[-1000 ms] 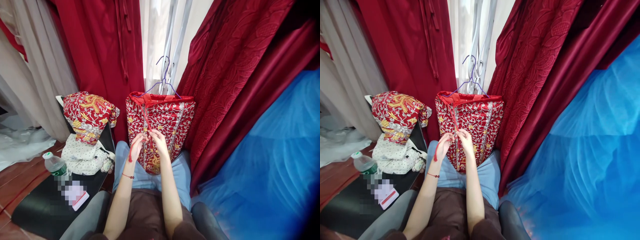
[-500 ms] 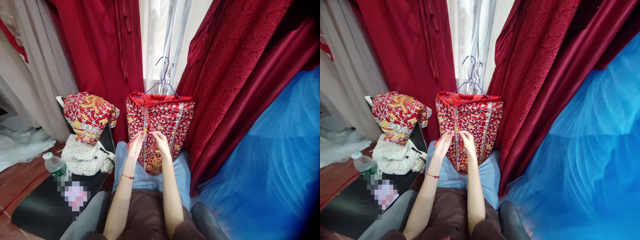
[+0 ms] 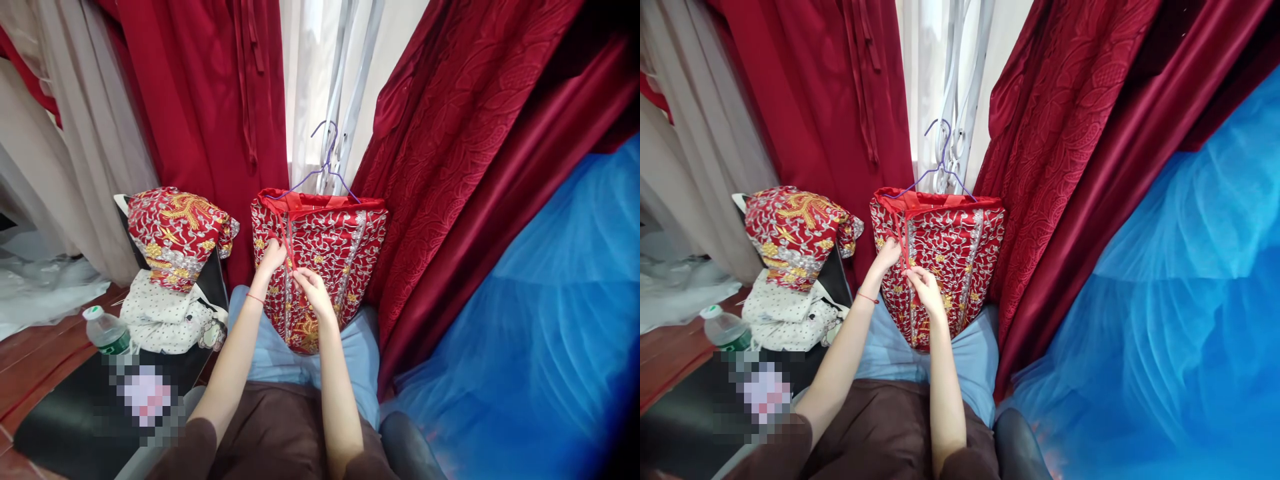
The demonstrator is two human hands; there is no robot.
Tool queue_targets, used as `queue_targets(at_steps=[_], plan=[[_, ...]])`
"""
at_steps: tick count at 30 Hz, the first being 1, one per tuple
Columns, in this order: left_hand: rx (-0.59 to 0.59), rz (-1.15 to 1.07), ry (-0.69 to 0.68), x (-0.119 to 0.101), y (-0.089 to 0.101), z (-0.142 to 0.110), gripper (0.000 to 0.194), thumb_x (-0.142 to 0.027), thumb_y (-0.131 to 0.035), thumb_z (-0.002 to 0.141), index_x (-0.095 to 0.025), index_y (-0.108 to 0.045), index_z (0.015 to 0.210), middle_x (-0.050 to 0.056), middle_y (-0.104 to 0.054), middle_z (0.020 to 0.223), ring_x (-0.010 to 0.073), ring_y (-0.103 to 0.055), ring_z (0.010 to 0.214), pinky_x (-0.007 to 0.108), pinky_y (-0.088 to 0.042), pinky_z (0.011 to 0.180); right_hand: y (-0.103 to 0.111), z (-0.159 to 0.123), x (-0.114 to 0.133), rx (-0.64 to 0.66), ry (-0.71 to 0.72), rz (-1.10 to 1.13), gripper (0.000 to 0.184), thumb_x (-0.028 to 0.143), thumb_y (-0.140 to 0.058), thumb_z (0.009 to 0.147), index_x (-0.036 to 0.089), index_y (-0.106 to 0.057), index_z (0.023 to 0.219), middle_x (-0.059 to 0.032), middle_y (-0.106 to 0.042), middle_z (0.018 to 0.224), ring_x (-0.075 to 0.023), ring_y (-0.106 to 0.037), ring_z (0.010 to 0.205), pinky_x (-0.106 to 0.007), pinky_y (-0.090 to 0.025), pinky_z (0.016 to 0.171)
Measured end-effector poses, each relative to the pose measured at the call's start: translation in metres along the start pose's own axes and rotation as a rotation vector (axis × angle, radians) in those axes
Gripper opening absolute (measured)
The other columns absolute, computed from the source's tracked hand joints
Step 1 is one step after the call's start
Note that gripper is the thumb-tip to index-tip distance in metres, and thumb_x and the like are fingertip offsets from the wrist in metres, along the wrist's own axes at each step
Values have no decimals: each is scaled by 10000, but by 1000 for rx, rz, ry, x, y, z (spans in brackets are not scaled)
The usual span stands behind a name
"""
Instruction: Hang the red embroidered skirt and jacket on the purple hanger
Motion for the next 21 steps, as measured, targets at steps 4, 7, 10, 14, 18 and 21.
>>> queue_targets(at_steps=[4,7,10,14,18,21], plan=[[164,106,15,-11,-14,8,201,-176,-683,847,-167,-602,663,-38,-521,532,89,-389,475,235,-293,508,2,0,0,-15,-2,-7,365,575,-730,770,213,-694,801,43,-505,642,-110,-414,592,-264,-342,583],[172,28,-36,-25,-18,4,227,-247,-613,911,-174,-609,696,-40,-482,536,93,-386,478,235,-286,501,4,-1,2,-26,2,2,361,571,-732,767,214,-678,780,42,-507,642,-111,-425,596,-265,-351,593],[83,-83,-98,-40,-12,-1,354,-340,-575,955,-190,-531,636,-30,-471,560,96,-393,499,237,-313,514,7,-2,5,-34,2,5,349,561,-728,773,215,-680,783,42,-514,641,-112,-434,598,-267,-358,603],[14,-148,-139,-51,-8,-10,412,-426,-655,919,-194,-488,623,-42,-447,585,88,-378,512,233,-328,532,8,-2,7,-27,8,35,329,536,-728,783,211,-683,790,48,-514,635,-105,-429,598,-259,-353,605],[-20,-125,-187,-56,-6,-16,303,-354,-758,832,-184,-556,683,-41,-496,634,94,-435,574,225,-350,576,10,-2,7,-31,6,27,349,555,-729,774,210,-680,791,49,-512,630,-106,-430,598,-259,-347,601],[-115,-100,-242,-55,4,-19,218,-321,-687,870,-188,-595,724,-23,-543,685,112,-464,630,229,-368,615,10,-2,6,-32,8,18,351,560,-724,778,212,-682,802,48,-516,636,-110,-435,603,-263,-351,607]])
Point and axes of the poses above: each hand's wrist, its own z-axis towards the middle knuckle, its own y-axis out of the back of the hand, x = y × z, the point moved 10 cm from there along z, towards the middle knuckle
